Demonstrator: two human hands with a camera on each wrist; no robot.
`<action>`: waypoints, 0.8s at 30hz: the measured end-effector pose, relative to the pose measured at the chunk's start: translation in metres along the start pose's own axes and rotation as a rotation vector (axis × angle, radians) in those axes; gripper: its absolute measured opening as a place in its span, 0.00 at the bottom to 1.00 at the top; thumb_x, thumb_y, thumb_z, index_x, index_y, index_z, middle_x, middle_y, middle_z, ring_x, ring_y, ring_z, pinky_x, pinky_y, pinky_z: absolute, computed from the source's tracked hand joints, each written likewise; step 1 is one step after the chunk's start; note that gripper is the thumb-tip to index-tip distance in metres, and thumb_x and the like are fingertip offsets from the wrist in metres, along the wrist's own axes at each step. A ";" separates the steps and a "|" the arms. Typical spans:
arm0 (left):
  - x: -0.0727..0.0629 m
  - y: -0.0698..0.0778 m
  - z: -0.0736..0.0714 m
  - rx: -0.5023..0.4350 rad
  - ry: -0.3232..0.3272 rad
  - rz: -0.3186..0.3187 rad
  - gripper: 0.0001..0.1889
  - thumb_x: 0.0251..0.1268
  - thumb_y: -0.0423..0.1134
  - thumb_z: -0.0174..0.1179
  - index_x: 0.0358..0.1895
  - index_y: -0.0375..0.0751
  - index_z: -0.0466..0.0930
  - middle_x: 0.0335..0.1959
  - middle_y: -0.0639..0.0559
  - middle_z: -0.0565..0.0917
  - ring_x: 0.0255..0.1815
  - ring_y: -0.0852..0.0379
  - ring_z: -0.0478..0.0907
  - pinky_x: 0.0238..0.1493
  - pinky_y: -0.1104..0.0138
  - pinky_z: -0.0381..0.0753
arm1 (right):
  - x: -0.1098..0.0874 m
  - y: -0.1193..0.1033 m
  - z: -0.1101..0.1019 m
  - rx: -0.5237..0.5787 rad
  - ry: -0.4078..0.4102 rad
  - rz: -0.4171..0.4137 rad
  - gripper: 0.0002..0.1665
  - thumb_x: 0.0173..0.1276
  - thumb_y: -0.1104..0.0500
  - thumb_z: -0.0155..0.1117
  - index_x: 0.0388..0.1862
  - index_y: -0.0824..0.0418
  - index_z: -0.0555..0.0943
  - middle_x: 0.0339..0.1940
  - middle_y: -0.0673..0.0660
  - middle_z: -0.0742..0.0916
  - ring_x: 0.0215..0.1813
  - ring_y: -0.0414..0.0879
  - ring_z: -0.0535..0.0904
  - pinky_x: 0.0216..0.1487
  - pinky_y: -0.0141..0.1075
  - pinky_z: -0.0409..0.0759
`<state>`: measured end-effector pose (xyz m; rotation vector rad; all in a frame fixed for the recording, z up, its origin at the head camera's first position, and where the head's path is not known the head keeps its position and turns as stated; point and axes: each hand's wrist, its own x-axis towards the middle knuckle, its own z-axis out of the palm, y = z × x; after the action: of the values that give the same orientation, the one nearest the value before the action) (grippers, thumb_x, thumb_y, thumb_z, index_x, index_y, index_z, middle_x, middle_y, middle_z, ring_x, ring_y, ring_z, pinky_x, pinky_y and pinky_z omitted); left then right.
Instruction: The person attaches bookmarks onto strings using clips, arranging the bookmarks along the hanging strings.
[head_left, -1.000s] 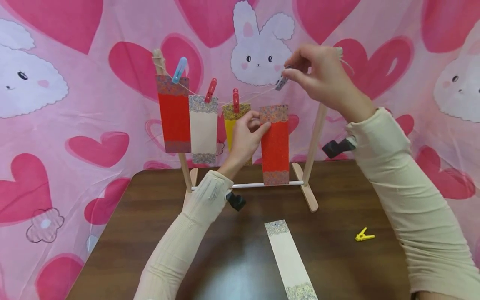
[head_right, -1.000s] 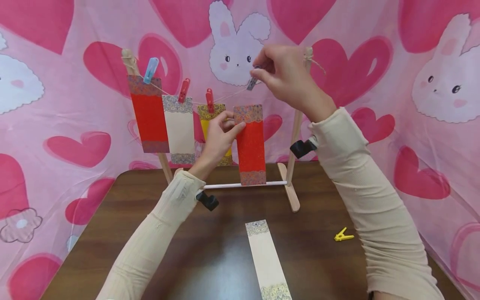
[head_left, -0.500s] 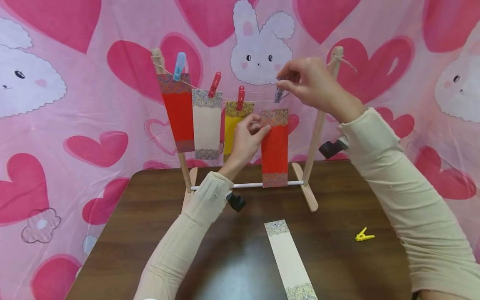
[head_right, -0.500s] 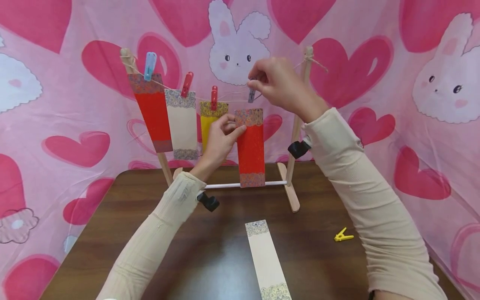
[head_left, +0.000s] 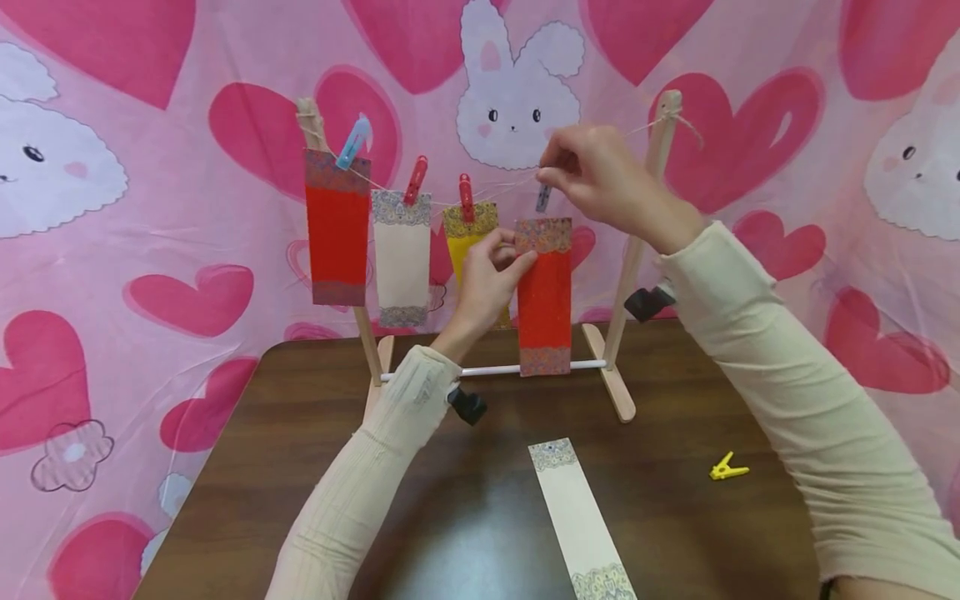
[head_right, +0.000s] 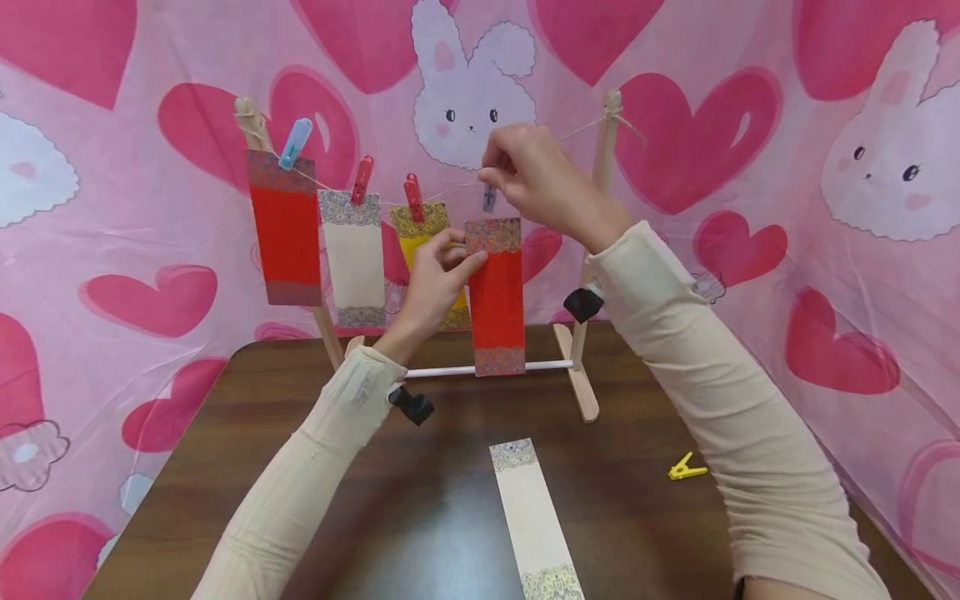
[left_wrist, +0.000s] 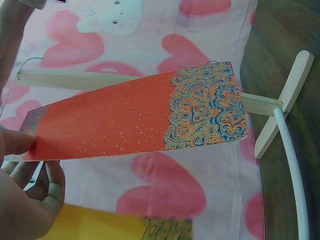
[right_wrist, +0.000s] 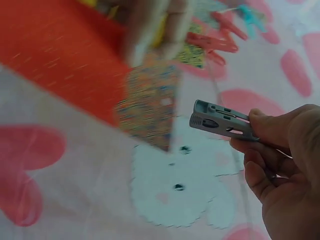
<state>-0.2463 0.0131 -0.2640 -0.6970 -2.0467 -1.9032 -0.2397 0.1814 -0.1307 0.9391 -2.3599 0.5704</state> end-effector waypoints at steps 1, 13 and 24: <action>0.000 0.000 0.000 0.006 0.002 0.005 0.10 0.66 0.31 0.65 0.46 0.33 0.77 0.36 0.39 0.88 0.31 0.61 0.76 0.35 0.71 0.73 | 0.001 -0.002 -0.002 0.015 0.017 -0.011 0.08 0.70 0.64 0.64 0.40 0.71 0.82 0.35 0.61 0.86 0.34 0.45 0.77 0.38 0.26 0.73; 0.001 -0.002 -0.003 0.047 0.030 0.003 0.14 0.66 0.32 0.65 0.50 0.31 0.76 0.31 0.39 0.85 0.33 0.56 0.75 0.37 0.70 0.73 | 0.015 0.007 -0.019 0.029 0.043 0.073 0.11 0.71 0.61 0.65 0.43 0.70 0.83 0.37 0.63 0.87 0.33 0.39 0.75 0.37 0.23 0.72; -0.001 -0.002 -0.002 0.086 -0.001 0.000 0.15 0.67 0.34 0.65 0.52 0.33 0.76 0.34 0.40 0.86 0.37 0.53 0.80 0.43 0.67 0.79 | 0.000 0.017 -0.003 0.081 -0.150 0.119 0.09 0.71 0.62 0.65 0.41 0.68 0.84 0.35 0.60 0.87 0.34 0.45 0.78 0.36 0.25 0.75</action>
<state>-0.2470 0.0105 -0.2658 -0.6781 -2.1148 -1.8029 -0.2511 0.1943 -0.1320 0.9091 -2.5570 0.6669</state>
